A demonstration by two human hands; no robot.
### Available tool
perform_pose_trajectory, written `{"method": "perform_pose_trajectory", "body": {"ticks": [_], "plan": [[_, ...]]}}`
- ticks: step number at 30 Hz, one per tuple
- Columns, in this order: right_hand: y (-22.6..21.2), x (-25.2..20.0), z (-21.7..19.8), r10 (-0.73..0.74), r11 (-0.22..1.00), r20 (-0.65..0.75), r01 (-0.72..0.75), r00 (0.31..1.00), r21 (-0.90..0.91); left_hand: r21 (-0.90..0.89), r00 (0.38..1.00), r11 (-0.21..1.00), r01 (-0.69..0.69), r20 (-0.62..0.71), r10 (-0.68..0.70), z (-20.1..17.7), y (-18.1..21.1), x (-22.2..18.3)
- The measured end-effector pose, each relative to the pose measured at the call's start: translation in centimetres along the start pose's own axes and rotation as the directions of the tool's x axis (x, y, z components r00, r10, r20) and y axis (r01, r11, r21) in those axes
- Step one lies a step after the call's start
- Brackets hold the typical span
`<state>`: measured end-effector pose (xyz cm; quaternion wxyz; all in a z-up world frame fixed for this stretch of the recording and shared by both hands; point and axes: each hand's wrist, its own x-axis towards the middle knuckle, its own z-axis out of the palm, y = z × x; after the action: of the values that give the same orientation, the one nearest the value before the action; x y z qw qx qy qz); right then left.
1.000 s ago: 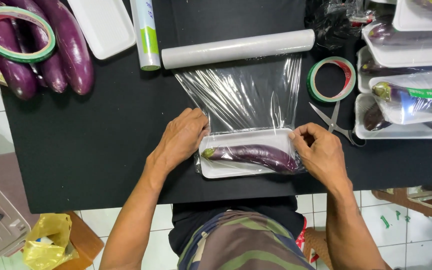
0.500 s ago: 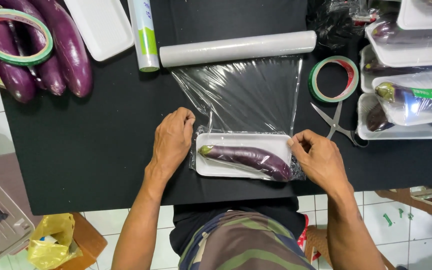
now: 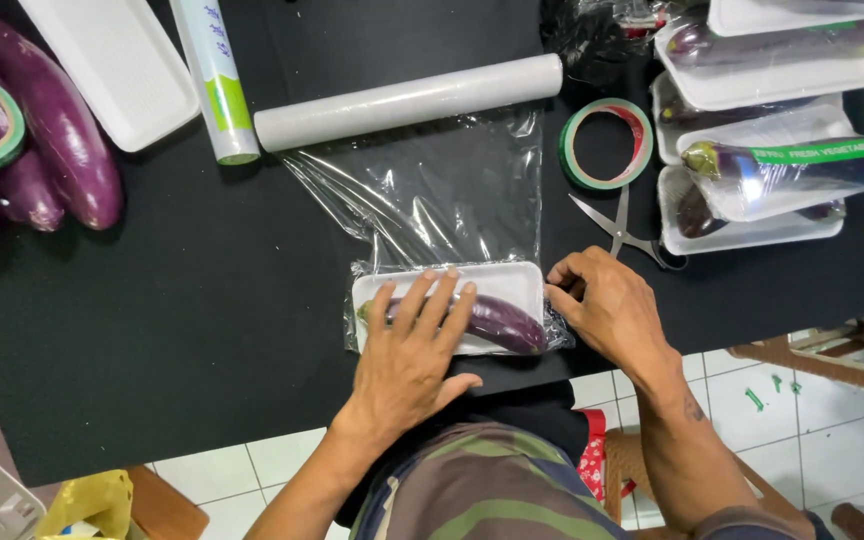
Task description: Wrapping individual eggplants in plastic film on foam trays and securing them with adhesive tape.
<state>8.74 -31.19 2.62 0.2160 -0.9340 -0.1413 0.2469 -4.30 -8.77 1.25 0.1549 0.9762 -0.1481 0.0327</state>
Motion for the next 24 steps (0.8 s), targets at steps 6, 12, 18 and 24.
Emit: {"method": "perform_pose_trajectory", "body": {"ticks": [6,12,18,24], "plan": [[1.7,0.0,2.2,0.033,0.996,0.033,-0.03,0.999,-0.079,0.088,0.98,0.994,-0.067,0.191,0.049,0.4,1.7,5.1],[2.2,0.2,1.9,-0.068,0.989,0.071,0.076,0.995,-0.124,0.1,0.98,0.988,-0.119,0.171,0.1,1.8,1.0,5.1],[1.8,-0.2,0.4,-0.048,0.994,0.093,0.039,0.994,0.103,0.086,0.99,0.987,-0.139,0.009,0.139,2.5,0.9,4.2],[2.6,0.4,0.3,0.053,0.939,0.134,-0.095,0.99,0.33,0.087,0.98,0.986,-0.141,-0.128,0.151,3.2,0.2,3.8]]}}
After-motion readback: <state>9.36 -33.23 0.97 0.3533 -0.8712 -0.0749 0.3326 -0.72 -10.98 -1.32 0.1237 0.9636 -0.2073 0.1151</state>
